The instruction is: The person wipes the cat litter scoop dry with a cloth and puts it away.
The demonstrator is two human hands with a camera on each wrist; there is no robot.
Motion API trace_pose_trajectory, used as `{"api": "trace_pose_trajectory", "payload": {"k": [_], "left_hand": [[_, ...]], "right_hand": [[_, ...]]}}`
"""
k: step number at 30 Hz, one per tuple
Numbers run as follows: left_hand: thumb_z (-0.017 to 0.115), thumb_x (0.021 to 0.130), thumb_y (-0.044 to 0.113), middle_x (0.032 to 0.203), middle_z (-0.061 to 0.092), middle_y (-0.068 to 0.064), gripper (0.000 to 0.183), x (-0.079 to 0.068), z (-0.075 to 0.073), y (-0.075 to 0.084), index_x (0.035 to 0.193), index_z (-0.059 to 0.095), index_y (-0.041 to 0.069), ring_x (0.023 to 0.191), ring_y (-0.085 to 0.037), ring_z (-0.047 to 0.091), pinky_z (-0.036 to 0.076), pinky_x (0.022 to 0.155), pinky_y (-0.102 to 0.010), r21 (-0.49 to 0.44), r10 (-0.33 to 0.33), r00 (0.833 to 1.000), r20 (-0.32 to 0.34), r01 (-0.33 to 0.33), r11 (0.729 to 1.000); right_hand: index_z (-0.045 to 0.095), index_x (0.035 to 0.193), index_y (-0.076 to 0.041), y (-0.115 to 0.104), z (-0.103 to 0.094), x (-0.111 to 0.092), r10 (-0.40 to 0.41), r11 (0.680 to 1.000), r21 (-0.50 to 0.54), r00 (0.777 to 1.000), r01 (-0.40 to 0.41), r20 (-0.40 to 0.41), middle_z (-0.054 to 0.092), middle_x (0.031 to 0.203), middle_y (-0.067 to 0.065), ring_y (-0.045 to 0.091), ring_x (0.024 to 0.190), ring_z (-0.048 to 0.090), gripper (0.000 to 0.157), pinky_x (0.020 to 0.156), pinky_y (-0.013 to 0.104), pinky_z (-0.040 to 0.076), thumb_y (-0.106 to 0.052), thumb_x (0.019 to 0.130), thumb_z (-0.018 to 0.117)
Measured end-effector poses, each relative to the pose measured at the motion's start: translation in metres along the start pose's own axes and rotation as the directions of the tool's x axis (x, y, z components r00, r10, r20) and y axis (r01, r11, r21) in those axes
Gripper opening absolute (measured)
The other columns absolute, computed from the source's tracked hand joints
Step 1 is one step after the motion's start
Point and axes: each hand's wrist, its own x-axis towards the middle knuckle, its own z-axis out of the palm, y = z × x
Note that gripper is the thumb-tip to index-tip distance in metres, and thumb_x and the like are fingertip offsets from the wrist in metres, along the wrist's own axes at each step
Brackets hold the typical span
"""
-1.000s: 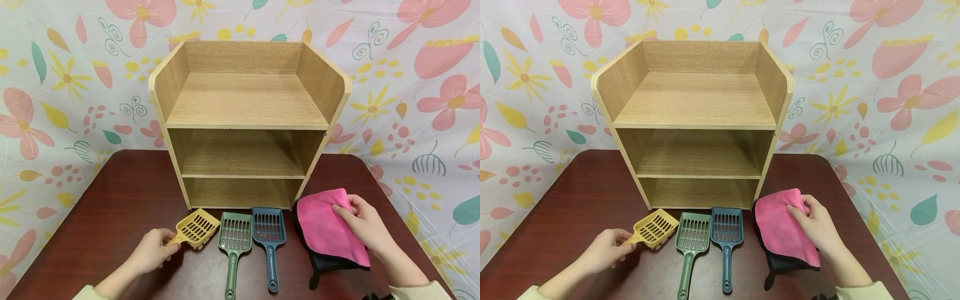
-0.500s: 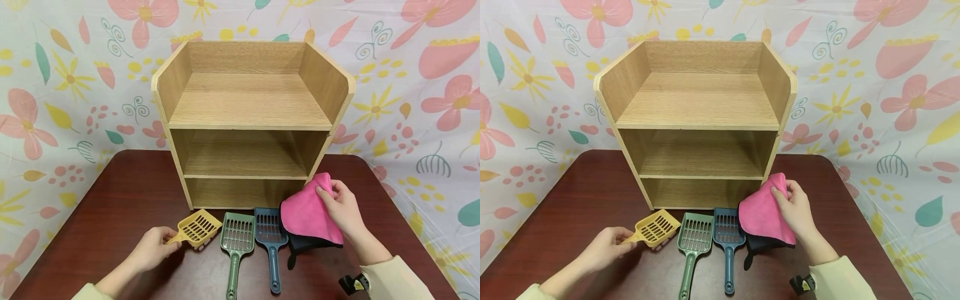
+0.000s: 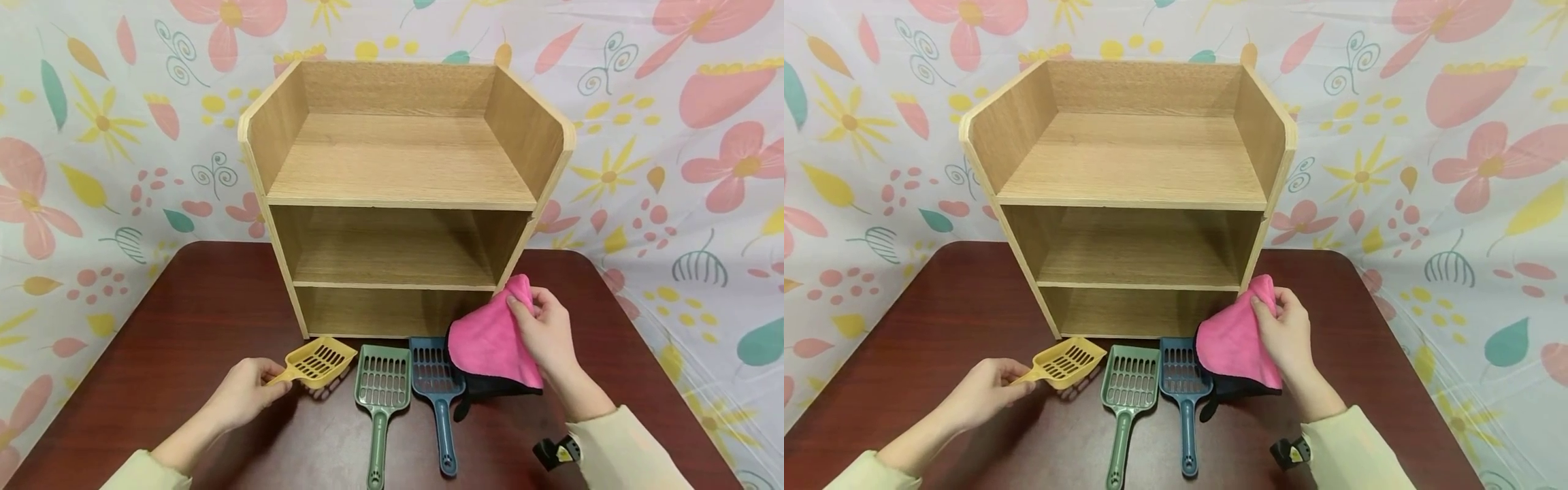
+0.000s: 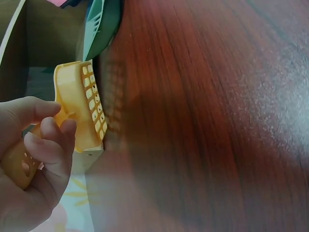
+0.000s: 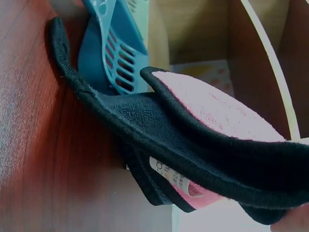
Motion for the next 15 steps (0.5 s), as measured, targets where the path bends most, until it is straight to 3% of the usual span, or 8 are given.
{"api": "trace_pose_trajectory", "payload": {"k": [4, 8, 15], "left_hand": [[0.069, 0.080, 0.010, 0.068, 0.062, 0.001, 0.014, 0.000, -0.003, 0.000, 0.090, 0.068, 0.000, 0.052, -0.007, 0.050, 0.040, 0.045, -0.021, 0.010, 0.024, 0.999, 0.031, -0.025, 1.000], [0.070, 0.079, 0.011, 0.070, 0.064, 0.000, 0.016, -0.005, -0.009, 0.005, 0.090, 0.068, -0.001, 0.055, -0.007, 0.053, 0.043, 0.047, -0.021, 0.021, 0.043, 0.997, 0.065, -0.044, 0.999], [0.069, 0.078, 0.011, 0.072, 0.066, 0.000, 0.016, -0.003, -0.021, 0.022, 0.090, 0.069, 0.001, 0.057, -0.004, 0.053, 0.045, 0.051, -0.020, 0.043, 0.163, 0.985, 0.061, -0.165, 0.985]], "right_hand": [[0.051, 0.111, 0.000, -0.001, -0.001, -0.001, -0.007, 1.000, -0.029, 1.000, 0.007, -0.007, 0.061, 0.059, -0.018, 0.001, 0.051, 0.059, 0.030, 0.048, 0.023, 0.051, -0.022, 0.093, 0.060], [0.055, 0.110, 0.000, -0.004, -0.007, -0.005, -0.059, 0.987, -0.148, 0.998, 0.055, -0.021, 0.061, 0.064, -0.014, 0.001, 0.051, 0.056, 0.032, 0.048, 0.021, 0.048, -0.025, 0.091, 0.063], [0.061, 0.105, -0.005, -0.013, -0.016, -0.014, -0.156, 0.942, -0.308, 0.987, 0.135, -0.042, 0.061, 0.075, -0.005, 0.000, 0.062, 0.052, 0.030, 0.055, 0.016, 0.045, -0.029, 0.089, 0.066]]}}
